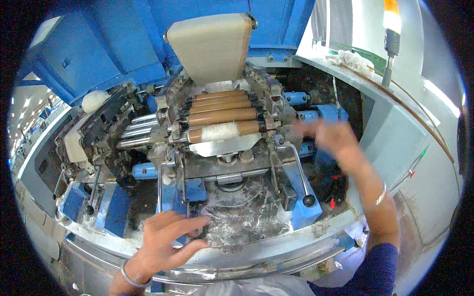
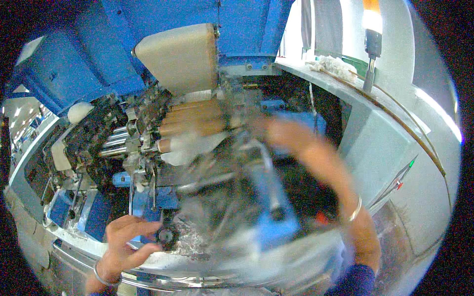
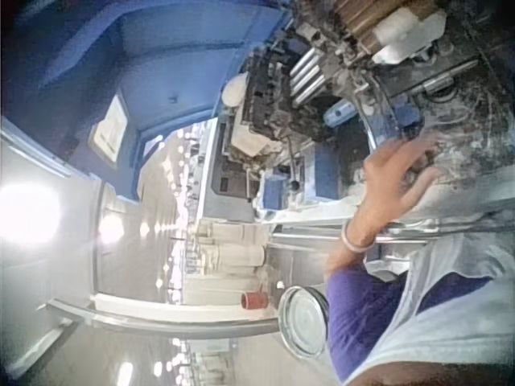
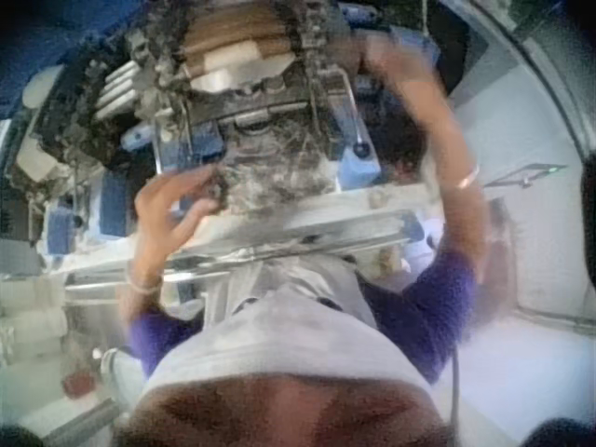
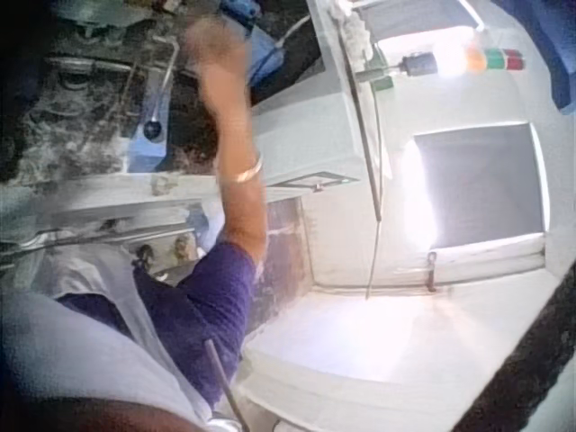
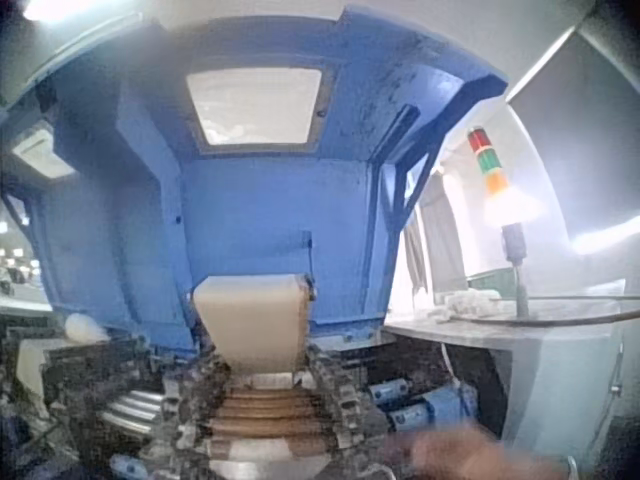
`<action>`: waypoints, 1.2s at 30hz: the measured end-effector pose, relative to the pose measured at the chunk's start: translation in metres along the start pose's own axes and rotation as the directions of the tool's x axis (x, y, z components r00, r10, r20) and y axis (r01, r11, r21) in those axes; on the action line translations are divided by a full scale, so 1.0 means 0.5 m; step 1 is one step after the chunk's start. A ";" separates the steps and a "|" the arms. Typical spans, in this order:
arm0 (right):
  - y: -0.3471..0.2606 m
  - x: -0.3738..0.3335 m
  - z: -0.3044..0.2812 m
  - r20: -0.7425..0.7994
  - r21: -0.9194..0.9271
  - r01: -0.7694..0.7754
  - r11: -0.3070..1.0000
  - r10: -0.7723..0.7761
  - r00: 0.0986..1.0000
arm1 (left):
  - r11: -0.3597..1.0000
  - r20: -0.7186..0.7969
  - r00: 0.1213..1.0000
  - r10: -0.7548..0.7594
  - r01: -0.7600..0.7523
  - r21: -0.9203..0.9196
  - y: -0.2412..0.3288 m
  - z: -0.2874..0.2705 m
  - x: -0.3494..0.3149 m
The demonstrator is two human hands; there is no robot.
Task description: The person opens a textile machine and removes accumulated cotton fibers from rollers and internal parts using a screwdriver and by hand. The person then reassembles the machine cover.
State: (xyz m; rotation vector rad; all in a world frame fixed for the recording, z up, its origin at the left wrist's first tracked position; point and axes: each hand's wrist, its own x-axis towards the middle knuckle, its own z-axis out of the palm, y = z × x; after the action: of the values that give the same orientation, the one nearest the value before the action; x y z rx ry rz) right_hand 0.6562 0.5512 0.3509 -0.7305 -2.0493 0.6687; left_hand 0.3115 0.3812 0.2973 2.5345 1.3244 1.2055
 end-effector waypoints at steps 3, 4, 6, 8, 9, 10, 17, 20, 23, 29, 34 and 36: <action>0.047 0.173 -0.060 -0.258 -0.250 0.091 0.964 -0.157 0.953 | 0.994 -0.206 0.978 -0.019 0.041 0.100 -0.047 -0.011 -0.112; 0.072 0.239 -0.061 -0.277 -0.437 0.154 0.886 -0.295 0.915 | 0.997 -0.220 0.974 -0.056 0.067 0.040 -0.053 -0.009 -0.159; 0.114 0.364 -0.049 -0.278 -0.496 -0.078 0.865 -0.073 0.958 | 0.986 -0.329 0.939 -0.102 0.140 0.094 -0.076 0.007 -0.245; 0.147 0.452 -0.026 -0.134 -0.506 -0.126 0.853 0.066 0.989 | 0.935 -0.492 0.863 -0.112 0.260 0.242 -0.095 0.032 -0.326; 0.159 0.486 -0.016 -0.108 -0.583 -0.121 0.804 0.071 0.992 | 0.902 -0.549 0.821 -0.160 0.348 0.257 -0.101 0.045 -0.364; 0.166 0.517 -0.010 -0.084 -0.657 -0.111 0.746 0.074 0.994 | 0.863 -0.608 0.769 -0.198 0.431 0.264 -0.111 0.059 -0.394; 0.228 0.552 -0.020 0.051 -0.724 0.064 0.687 -0.040 0.998 | 0.664 -0.713 0.564 -0.416 0.724 0.185 -0.153 0.117 -0.497; 0.221 0.564 -0.041 0.126 -0.783 0.043 0.621 0.090 0.988 | 0.670 -0.730 0.531 -0.431 0.730 0.136 -0.156 0.118 -0.503; 0.179 0.593 -0.078 0.357 -0.904 0.375 0.208 -0.116 0.927 | 0.675 -0.751 0.513 -0.416 0.727 0.123 -0.153 0.113 -0.506; 0.205 0.591 -0.048 0.425 -0.687 0.300 0.662 0.031 0.905 | 0.666 -0.713 0.533 -0.455 0.736 0.125 -0.152 0.113 -0.500; 0.201 0.528 -0.010 0.173 -0.701 -0.091 0.707 0.293 0.940 | 0.654 -0.691 0.580 -0.432 0.729 0.203 -0.143 0.112 -0.499; 0.124 0.523 0.017 0.186 -0.787 -0.056 0.614 0.323 0.928 | 0.664 -0.691 0.561 -0.456 0.731 0.154 -0.144 0.111 -0.505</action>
State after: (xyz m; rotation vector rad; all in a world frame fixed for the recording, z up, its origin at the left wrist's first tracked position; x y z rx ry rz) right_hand 0.5395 0.7752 0.4430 -1.4334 -2.5901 -0.0636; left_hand 0.2142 0.2638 0.0767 1.5197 2.5957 1.7219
